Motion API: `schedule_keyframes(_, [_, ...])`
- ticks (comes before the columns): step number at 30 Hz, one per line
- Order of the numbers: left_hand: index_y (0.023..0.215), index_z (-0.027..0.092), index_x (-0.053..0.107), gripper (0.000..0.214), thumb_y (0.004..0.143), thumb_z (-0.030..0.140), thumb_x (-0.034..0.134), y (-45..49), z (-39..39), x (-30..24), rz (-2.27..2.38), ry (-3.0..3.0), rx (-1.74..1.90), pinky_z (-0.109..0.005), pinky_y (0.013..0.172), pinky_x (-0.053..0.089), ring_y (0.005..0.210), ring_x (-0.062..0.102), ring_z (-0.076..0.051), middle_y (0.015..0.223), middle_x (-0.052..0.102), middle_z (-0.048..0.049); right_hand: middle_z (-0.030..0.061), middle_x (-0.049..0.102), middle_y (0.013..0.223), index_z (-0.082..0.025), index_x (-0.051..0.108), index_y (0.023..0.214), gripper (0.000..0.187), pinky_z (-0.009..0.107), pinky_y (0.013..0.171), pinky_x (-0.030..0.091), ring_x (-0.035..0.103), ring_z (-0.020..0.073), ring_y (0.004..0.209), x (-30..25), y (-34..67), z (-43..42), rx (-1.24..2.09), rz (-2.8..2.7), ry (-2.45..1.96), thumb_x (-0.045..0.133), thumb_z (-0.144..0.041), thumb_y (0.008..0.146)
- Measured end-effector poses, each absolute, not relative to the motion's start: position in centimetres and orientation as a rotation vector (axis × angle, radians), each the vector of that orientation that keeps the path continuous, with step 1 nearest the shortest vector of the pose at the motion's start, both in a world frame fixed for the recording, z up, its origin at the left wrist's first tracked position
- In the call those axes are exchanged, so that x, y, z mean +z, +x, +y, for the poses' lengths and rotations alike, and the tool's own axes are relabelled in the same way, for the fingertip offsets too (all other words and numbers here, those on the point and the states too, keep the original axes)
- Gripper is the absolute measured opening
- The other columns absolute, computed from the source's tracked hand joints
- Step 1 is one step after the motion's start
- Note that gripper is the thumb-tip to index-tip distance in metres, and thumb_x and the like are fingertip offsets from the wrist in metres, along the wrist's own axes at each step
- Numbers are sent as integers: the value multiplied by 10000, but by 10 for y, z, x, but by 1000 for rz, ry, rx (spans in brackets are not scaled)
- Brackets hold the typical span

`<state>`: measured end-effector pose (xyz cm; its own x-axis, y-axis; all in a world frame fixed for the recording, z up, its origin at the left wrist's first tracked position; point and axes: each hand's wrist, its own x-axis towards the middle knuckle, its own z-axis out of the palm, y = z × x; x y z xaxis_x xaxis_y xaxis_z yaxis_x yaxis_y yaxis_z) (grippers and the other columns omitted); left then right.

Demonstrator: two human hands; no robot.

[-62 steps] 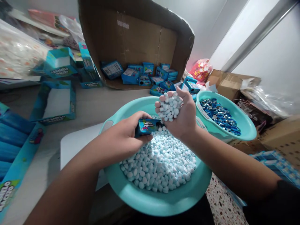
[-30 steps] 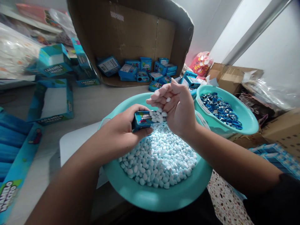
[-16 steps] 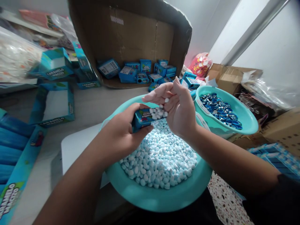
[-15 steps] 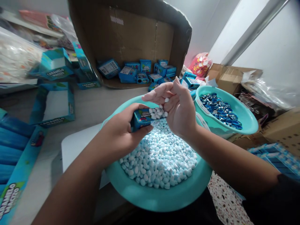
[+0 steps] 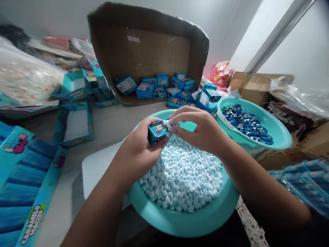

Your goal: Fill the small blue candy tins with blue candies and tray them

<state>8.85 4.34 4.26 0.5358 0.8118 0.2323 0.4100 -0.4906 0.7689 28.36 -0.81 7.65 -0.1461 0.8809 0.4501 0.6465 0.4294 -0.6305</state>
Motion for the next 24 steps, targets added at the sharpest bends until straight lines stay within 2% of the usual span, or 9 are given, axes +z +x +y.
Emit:
schedule_keyframes(4, [1254, 266, 535, 412, 881, 392, 659, 89, 44, 43, 1010, 2146, 758, -278, 604, 467, 683, 618, -156, 956, 689, -3, 27, 675, 877, -194, 678, 832, 74, 308, 786, 500, 623, 161, 822, 77, 291, -10, 183, -1957, -1335, 669, -246, 883])
schedule_keyframes(6, [1250, 261, 535, 405, 883, 380, 657, 89, 45, 42, 990, 2141, 759, -278, 604, 463, 689, 620, -160, 954, 691, -4, 25, 665, 875, -184, 676, 919, 101, 301, 740, 501, 617, 161, 810, 77, 293, -10, 108, -1983, -1330, 709, -242, 842])
schedule_keyframes(10, [1256, 265, 535, 404, 892, 396, 651, 89, 46, 41, 910, 2130, 761, -304, 686, 491, 848, 661, -204, 1065, 691, -27, 87, 656, 1212, -203, 637, 1210, 348, 369, 970, 510, 609, 214, 1132, 75, 289, -9, 71, -2127, -1211, 683, -218, 866])
schedule_keyframes(12, [1262, 267, 535, 410, 883, 354, 665, 89, 45, 40, 888, 2132, 796, -313, 738, 500, 905, 659, -209, 1093, 684, -27, 90, 656, 1267, -205, 641, 1223, 340, 391, 1054, 481, 594, 218, 1202, 73, 285, -9, 65, -2211, -1162, 662, -193, 884])
schedule_keyframes(14, [1252, 258, 541, 403, 872, 294, 670, 89, 45, 40, 875, 2114, 836, -316, 792, 507, 941, 654, -204, 1107, 680, -28, 84, 679, 1249, -202, 669, 1175, 271, 392, 1057, 489, 617, 216, 1182, 72, 283, -10, 29, -2241, -1171, 641, -186, 907])
schedule_keyframes(18, [1244, 234, 540, 413, 854, 269, 673, 88, 41, 40, 905, 2046, 842, -343, 850, 511, 969, 655, -217, 1112, 686, -42, 75, 730, 1087, -193, 701, 1058, 155, 383, 909, 558, 682, 218, 1004, 71, 285, -14, -80, -2258, -1252, 588, -199, 953])
schedule_keyframes(21, [1252, 236, 539, 430, 848, 300, 674, 86, 40, 41, 937, 2014, 812, -371, 866, 512, 988, 659, -242, 1127, 693, -54, 51, 716, 956, -226, 684, 922, 107, 362, 772, 564, 684, 208, 865, 69, 294, -13, -157, -2277, -1242, 582, -230, 956])
schedule_keyframes(24, [1262, 245, 538, 428, 859, 323, 661, 85, 39, 43, 914, 2002, 791, -356, 821, 516, 959, 664, -238, 1107, 702, -56, 57, 696, 1015, -261, 659, 1019, 111, 376, 708, 567, 684, 224, 852, 63, 299, -9, -214, -2239, -1255, 601, -324, 948])
